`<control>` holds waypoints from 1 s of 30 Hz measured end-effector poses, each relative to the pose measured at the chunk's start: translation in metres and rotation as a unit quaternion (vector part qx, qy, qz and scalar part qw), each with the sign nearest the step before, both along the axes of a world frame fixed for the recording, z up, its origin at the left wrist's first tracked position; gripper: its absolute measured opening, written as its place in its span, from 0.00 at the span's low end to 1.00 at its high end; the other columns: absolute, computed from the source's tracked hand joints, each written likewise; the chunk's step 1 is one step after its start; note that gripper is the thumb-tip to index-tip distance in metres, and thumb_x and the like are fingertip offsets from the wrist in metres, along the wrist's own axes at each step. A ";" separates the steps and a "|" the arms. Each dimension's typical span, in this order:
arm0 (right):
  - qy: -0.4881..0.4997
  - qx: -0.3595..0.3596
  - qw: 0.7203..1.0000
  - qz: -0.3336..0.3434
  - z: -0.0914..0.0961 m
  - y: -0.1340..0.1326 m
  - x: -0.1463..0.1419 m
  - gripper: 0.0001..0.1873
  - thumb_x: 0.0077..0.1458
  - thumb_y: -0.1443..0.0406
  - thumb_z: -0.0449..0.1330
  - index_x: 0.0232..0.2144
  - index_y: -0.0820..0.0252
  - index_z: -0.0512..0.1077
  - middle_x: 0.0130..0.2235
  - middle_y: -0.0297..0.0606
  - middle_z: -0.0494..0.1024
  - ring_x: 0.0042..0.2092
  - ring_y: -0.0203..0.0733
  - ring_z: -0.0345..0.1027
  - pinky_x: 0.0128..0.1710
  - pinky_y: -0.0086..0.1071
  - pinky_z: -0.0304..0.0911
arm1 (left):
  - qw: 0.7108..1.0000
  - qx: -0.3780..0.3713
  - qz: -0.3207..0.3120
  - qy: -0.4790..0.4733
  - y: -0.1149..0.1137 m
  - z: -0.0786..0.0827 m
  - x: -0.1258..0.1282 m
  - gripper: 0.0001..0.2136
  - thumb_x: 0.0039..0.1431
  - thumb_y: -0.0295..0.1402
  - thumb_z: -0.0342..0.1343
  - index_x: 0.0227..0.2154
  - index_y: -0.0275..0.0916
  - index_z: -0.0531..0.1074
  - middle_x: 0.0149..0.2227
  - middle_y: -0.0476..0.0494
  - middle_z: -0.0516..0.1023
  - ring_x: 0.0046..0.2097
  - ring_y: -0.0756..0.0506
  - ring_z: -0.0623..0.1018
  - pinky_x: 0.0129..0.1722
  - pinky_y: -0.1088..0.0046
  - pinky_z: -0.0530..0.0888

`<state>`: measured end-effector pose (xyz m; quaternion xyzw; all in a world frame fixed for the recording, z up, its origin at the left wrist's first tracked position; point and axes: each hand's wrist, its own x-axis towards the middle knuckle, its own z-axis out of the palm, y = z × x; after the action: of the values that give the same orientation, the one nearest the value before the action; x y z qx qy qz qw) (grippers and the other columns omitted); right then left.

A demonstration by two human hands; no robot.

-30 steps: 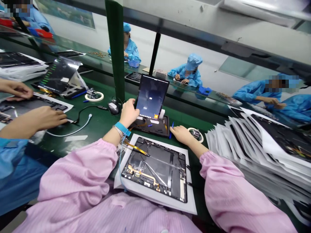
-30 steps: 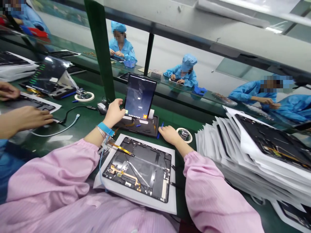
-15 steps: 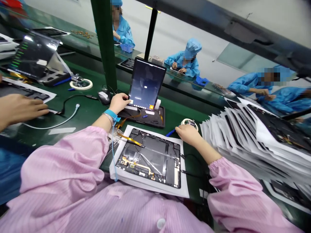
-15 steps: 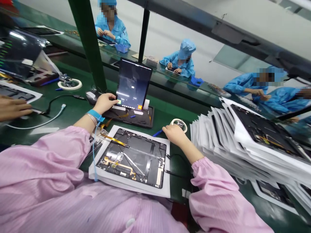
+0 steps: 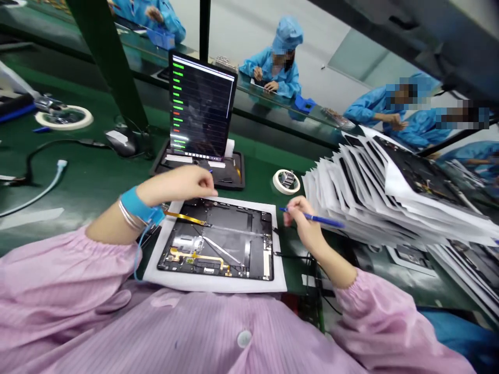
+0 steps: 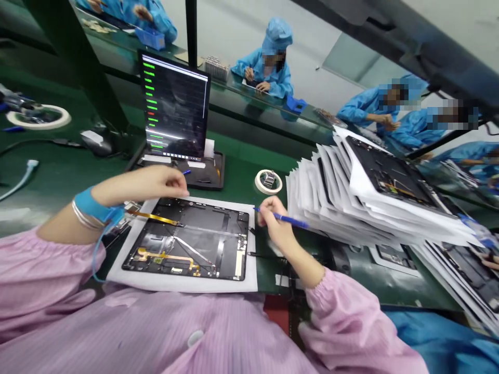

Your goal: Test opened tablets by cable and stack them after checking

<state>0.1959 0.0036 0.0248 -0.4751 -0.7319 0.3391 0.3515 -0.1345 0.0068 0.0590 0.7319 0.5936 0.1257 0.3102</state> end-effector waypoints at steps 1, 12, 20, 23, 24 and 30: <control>0.032 -0.045 0.998 0.002 -0.005 -0.009 0.002 0.08 0.60 0.59 0.50 0.39 0.56 0.63 0.29 0.33 0.72 0.33 0.39 0.68 0.32 0.32 0.63 | 0.998 -0.034 -0.054 0.018 -0.005 -0.001 0.008 0.13 0.49 0.45 0.56 0.27 0.40 0.73 0.27 0.50 0.77 0.30 0.48 0.73 0.29 0.76 0.65; 0.037 -0.071 0.995 -0.065 -0.034 -0.014 0.001 0.08 0.53 0.60 0.59 0.29 0.58 0.66 0.23 0.30 0.69 0.25 0.35 0.63 0.26 0.29 0.58 | 0.980 -0.062 -0.144 0.126 -0.017 -0.018 0.031 0.09 0.45 0.40 0.60 0.23 0.41 0.69 0.24 0.51 0.73 0.24 0.50 0.68 0.22 0.74 0.55; 0.021 -0.064 0.997 -0.040 -0.037 -0.023 0.001 0.09 0.54 0.61 0.58 0.27 0.57 0.63 0.23 0.29 0.67 0.24 0.34 0.61 0.24 0.28 0.56 | 0.980 -0.072 -0.135 0.124 -0.017 -0.018 0.032 0.09 0.45 0.39 0.60 0.23 0.41 0.68 0.24 0.51 0.72 0.24 0.50 0.67 0.23 0.74 0.54; -0.007 -0.043 0.999 -0.032 -0.039 -0.023 -0.001 0.11 0.55 0.60 0.58 0.25 0.57 0.62 0.23 0.30 0.66 0.25 0.35 0.61 0.25 0.29 0.57 | 0.981 -0.075 -0.130 0.127 -0.018 -0.018 0.032 0.09 0.44 0.39 0.60 0.22 0.41 0.67 0.23 0.51 0.71 0.24 0.50 0.66 0.23 0.73 0.54; -0.015 -0.042 0.999 -0.025 -0.039 -0.023 -0.001 0.11 0.55 0.60 0.58 0.25 0.57 0.62 0.24 0.30 0.66 0.25 0.35 0.61 0.25 0.29 0.57 | 0.980 -0.076 -0.129 0.129 -0.018 -0.018 0.032 0.09 0.44 0.39 0.60 0.22 0.41 0.67 0.23 0.51 0.71 0.24 0.50 0.66 0.23 0.73 0.54; -0.046 -0.027 0.998 -0.011 -0.038 -0.021 -0.002 0.11 0.57 0.59 0.56 0.25 0.57 0.62 0.24 0.30 0.65 0.25 0.35 0.60 0.25 0.30 0.56 | 0.976 -0.092 -0.132 0.144 -0.019 -0.014 0.030 0.09 0.44 0.38 0.60 0.21 0.41 0.66 0.23 0.51 0.72 0.24 0.49 0.67 0.23 0.74 0.55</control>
<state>0.1936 -0.0169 -0.0132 -0.5075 -0.7328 0.3329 0.3076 -0.1043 -0.0122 0.0454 0.7828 0.5388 -0.0777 0.3014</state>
